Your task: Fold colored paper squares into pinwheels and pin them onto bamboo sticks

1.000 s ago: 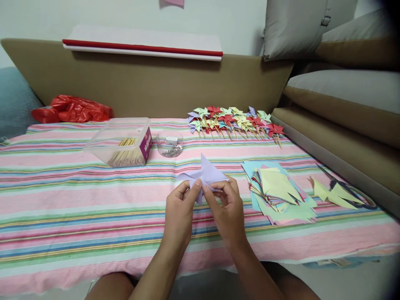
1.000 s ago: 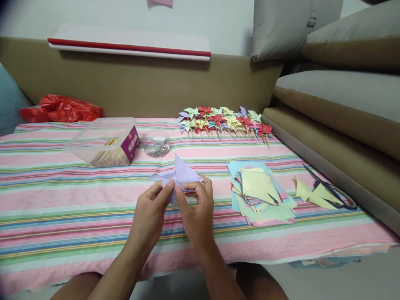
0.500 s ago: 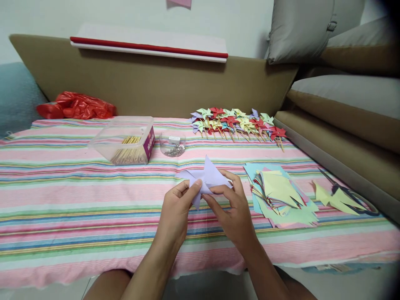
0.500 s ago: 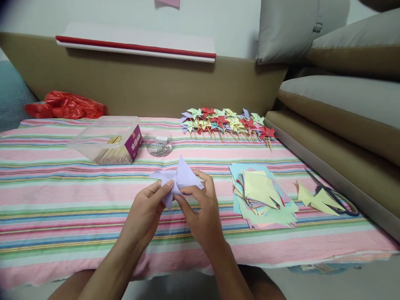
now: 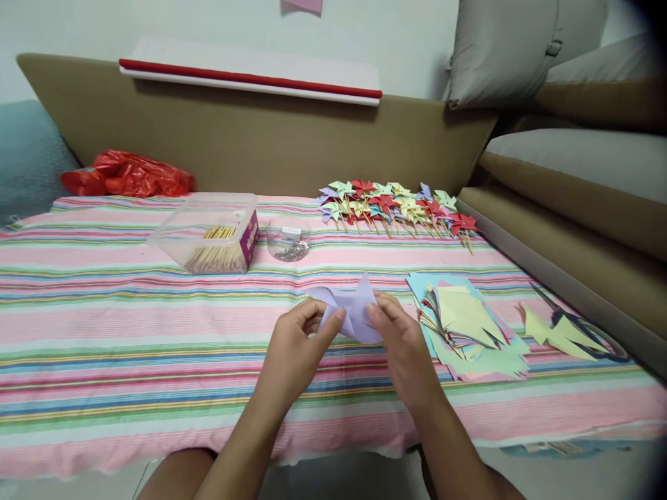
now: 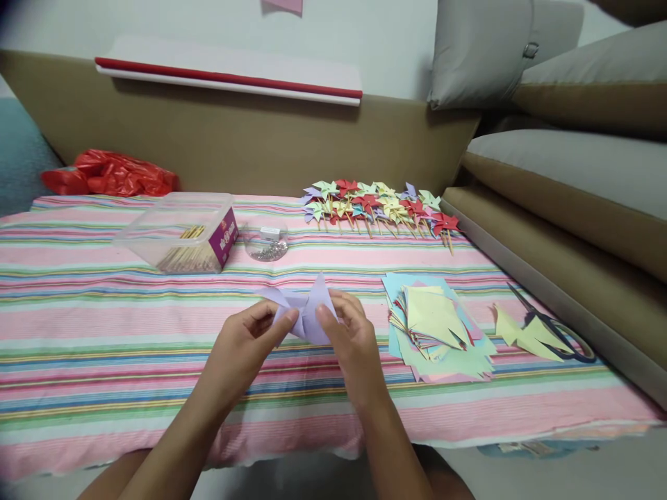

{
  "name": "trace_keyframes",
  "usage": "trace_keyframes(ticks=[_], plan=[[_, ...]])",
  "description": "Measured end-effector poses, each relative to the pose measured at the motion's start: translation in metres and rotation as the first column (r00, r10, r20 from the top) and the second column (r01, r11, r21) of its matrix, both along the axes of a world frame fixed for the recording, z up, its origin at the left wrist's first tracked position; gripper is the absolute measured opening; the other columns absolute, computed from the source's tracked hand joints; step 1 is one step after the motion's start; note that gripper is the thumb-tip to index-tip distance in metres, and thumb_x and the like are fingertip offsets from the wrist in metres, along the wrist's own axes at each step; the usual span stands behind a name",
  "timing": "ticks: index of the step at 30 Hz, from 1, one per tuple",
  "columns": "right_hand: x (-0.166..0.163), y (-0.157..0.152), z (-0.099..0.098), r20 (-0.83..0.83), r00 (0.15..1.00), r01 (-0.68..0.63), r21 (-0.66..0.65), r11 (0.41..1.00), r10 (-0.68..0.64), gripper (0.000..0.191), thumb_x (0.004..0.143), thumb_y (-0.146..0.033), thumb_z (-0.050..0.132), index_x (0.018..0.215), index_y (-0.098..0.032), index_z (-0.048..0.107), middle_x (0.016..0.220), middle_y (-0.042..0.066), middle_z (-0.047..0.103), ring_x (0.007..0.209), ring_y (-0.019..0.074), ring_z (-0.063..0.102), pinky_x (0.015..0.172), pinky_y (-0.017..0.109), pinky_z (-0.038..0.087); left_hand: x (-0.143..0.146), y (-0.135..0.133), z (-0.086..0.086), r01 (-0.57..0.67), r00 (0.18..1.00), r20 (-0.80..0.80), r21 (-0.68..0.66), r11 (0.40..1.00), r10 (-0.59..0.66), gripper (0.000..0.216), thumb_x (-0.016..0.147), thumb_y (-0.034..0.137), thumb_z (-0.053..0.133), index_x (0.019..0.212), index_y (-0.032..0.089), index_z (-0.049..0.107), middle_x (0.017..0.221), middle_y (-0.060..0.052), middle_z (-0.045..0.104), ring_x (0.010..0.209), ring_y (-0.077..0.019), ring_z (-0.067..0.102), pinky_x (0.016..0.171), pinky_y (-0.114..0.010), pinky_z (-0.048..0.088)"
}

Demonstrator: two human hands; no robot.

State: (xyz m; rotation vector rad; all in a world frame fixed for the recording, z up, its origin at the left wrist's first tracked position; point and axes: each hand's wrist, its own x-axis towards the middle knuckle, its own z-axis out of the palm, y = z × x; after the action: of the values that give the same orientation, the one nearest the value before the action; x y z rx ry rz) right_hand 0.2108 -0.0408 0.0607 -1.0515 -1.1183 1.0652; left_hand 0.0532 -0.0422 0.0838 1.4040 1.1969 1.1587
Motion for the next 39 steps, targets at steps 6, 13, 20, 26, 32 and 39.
trace_keyframes(ticks=[6,13,20,26,32,39], plan=[[0.004,-0.003,0.005,0.013,0.989,-0.146,-0.077,0.986,0.147,0.023,0.081,-0.041,0.074,0.094,-0.022,0.078,0.116,0.008,0.069,0.113,0.0289,0.061,0.094,0.041,0.050,-0.002,0.000,-0.002,0.012,0.981,-0.192,0.124,0.992,0.013,0.026,0.090,0.040,0.063,0.072,0.022,0.068,0.072,-0.002,0.061,0.069,-0.0192,0.052,0.064,-0.029,0.037],[0.007,-0.002,0.000,0.088,0.986,-0.129,-0.128,0.983,0.141,0.022,0.077,-0.040,0.077,0.088,-0.022,0.080,0.124,0.009,0.066,0.113,0.0291,0.063,0.087,0.038,0.054,0.001,-0.001,0.002,-0.005,0.988,-0.148,0.208,0.978,0.036,0.021,0.085,0.030,0.070,0.065,0.024,0.070,0.064,0.000,0.062,0.061,-0.0176,0.048,0.060,-0.028,0.032],[0.006,-0.003,0.002,0.052,0.990,-0.124,-0.141,0.982,0.133,0.022,0.075,-0.038,0.077,0.089,-0.021,0.080,0.123,0.007,0.066,0.102,0.0262,0.065,0.078,0.033,0.054,-0.004,0.000,0.000,0.034,0.979,-0.202,0.145,0.989,-0.004,0.019,0.086,0.033,0.068,0.071,0.022,0.066,0.063,0.002,0.059,0.060,-0.0155,0.049,0.057,-0.026,0.033],[-0.001,-0.001,-0.006,-0.168,0.980,-0.144,-0.201,0.969,0.111,0.031,0.074,-0.039,0.080,0.098,-0.020,0.078,0.103,0.005,0.074,0.092,0.0235,0.066,0.077,0.032,0.052,-0.005,0.003,0.000,0.063,0.996,0.065,0.015,0.998,-0.064,0.023,0.082,0.033,0.073,0.101,0.021,0.068,0.078,-0.002,0.070,0.076,-0.0195,0.065,0.070,-0.028,0.049],[-0.023,0.002,-0.005,-0.536,0.844,-0.069,-0.157,0.985,-0.026,0.022,0.078,-0.035,0.078,0.096,-0.022,0.076,0.097,0.002,0.076,0.095,0.0197,0.067,0.087,0.032,0.051,0.005,0.002,0.001,0.049,0.943,0.332,-0.149,0.988,0.003,0.045,0.072,0.029,0.084,0.112,0.021,0.067,0.101,-0.007,0.075,0.094,-0.0228,0.070,0.085,-0.033,0.054],[-0.045,-0.001,-0.002,-0.597,0.798,-0.026,-0.164,0.986,-0.079,0.018,0.074,-0.035,0.079,0.085,-0.022,0.076,0.091,0.001,0.075,0.087,0.0187,0.067,0.083,0.032,0.053,0.032,-0.005,-0.009,-0.085,0.861,0.486,-0.153,0.985,0.150,0.019,0.073,0.031,0.084,0.084,0.018,0.073,0.078,-0.001,0.069,0.079,-0.0155,0.064,0.078,-0.025,0.051]])
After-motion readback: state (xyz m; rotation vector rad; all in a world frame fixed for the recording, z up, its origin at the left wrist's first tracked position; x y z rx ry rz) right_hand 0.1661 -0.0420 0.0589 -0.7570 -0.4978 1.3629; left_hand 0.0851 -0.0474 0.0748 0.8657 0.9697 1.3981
